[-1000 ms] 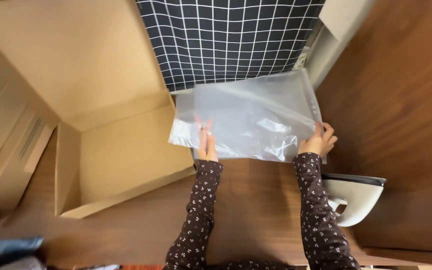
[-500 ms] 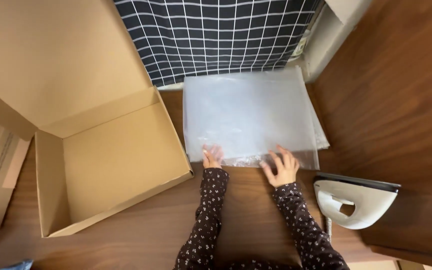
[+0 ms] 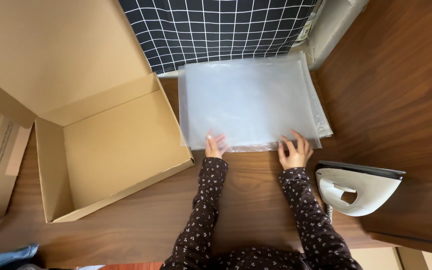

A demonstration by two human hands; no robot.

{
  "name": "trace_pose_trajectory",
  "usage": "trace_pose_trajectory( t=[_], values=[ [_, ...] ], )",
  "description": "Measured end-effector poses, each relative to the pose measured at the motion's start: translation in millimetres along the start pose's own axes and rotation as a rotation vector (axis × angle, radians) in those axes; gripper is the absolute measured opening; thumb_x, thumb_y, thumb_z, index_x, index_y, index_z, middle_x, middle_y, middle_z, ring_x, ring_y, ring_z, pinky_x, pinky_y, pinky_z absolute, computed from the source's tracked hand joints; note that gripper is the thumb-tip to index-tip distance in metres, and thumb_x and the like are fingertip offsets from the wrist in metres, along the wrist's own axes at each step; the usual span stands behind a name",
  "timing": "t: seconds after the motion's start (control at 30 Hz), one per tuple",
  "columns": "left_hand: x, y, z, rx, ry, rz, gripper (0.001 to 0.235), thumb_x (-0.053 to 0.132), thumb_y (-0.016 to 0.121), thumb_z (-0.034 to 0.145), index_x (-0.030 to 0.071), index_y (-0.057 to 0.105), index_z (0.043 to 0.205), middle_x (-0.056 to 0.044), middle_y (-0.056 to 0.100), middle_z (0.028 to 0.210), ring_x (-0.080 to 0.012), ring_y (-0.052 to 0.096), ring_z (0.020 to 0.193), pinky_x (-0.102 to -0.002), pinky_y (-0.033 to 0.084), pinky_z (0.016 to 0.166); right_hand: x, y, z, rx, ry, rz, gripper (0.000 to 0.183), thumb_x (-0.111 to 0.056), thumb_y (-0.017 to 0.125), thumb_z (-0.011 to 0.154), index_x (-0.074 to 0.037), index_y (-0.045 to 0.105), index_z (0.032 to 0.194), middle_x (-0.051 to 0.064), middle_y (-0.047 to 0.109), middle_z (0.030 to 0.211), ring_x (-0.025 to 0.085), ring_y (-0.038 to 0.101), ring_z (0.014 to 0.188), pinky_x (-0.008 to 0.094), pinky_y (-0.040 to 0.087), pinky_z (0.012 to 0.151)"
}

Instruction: The person places a clear plastic sheet on a wooden table, then retrieves a cardboard box and places it on the table. They open the box, remove a folded black t-shirt from a plastic bag, and hang the t-shirt on a green hanger on a clothing rack. The person then places another plastic sheet into a box.

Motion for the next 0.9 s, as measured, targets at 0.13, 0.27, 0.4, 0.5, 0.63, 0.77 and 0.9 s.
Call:
trace_pose_trajectory(
  t=[0.13,0.27,0.4,0.5,0.63,0.77,0.9],
  values=[
    [-12,-1,0,-0.036,-0.076,0.276,0.046,0.032,0.048,0.088,0.001,0.042,0.121,-0.026,0.054,0.092,-0.0351,0.060,0.071,-0.035,0.057,0.056,-23,-9,0,-0.043,-0.094,0.148,0.023,-0.035,0.064,0.070,-0.029,0.063,0.093,-0.008,0.053,0.105,0.014,0.054,0.085,0.030,0.044,0.069],
    [-21,12,6,-0.203,-0.057,0.424,0.027,0.026,0.037,0.093,0.007,0.055,0.101,-0.017,0.066,0.076,-0.0223,0.066,0.057,-0.027,0.054,0.042,-31,-24,0,-0.030,-0.044,0.153,0.028,-0.030,0.064,0.070,-0.031,0.062,0.097,-0.013,0.054,0.104,0.007,0.059,0.080,0.020,0.050,0.064],
    [-27,24,3,-0.162,-0.075,0.300,0.026,0.028,0.038,0.092,0.008,0.051,0.102,-0.018,0.066,0.082,-0.0230,0.066,0.061,-0.028,0.052,0.045,-32,-32,4,0.004,-0.004,0.094,0.027,-0.026,0.063,0.072,-0.029,0.061,0.099,-0.011,0.056,0.106,0.010,0.061,0.082,0.022,0.051,0.065],
    [-24,32,-1,-0.167,-0.095,0.197,0.026,0.029,0.037,0.093,0.009,0.050,0.102,-0.018,0.066,0.083,-0.0227,0.066,0.063,-0.023,0.050,0.044,-23,-35,9,0.043,0.096,0.058,0.030,-0.023,0.063,0.073,-0.025,0.058,0.102,-0.010,0.057,0.108,0.011,0.061,0.085,0.023,0.051,0.067],
    [-26,35,4,-0.216,-0.157,0.418,0.028,0.028,0.034,0.094,0.006,0.051,0.100,-0.016,0.066,0.083,-0.0212,0.066,0.064,-0.025,0.053,0.048,-9,-26,7,0.043,0.209,0.283,0.028,-0.007,0.058,0.077,-0.016,0.060,0.104,-0.001,0.057,0.111,0.017,0.060,0.090,0.027,0.053,0.070],
    [-17,37,-1,-0.249,-0.239,0.565,0.033,0.031,0.036,0.093,0.002,0.053,0.092,-0.015,0.066,0.076,-0.0213,0.065,0.060,-0.026,0.053,0.047,3,-17,0,0.025,0.343,0.538,0.031,0.006,0.053,0.078,-0.005,0.057,0.106,0.010,0.054,0.110,0.026,0.056,0.095,0.030,0.051,0.076],
    [-23,27,6,-0.228,-0.258,0.552,0.045,0.035,0.038,0.091,-0.002,0.058,0.077,-0.017,0.065,0.066,-0.0207,0.064,0.052,-0.026,0.053,0.042,13,-2,-10,-0.013,0.404,0.549,0.029,0.005,0.054,0.078,-0.005,0.056,0.105,0.007,0.054,0.108,0.022,0.057,0.094,0.028,0.051,0.073]
  ],
)
Point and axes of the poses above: each hand's wrist, its own z-axis towards the middle knuckle, its own y-axis out of the palm, x = y × z, the point moved 4 cm from there along z, towards the middle knuckle
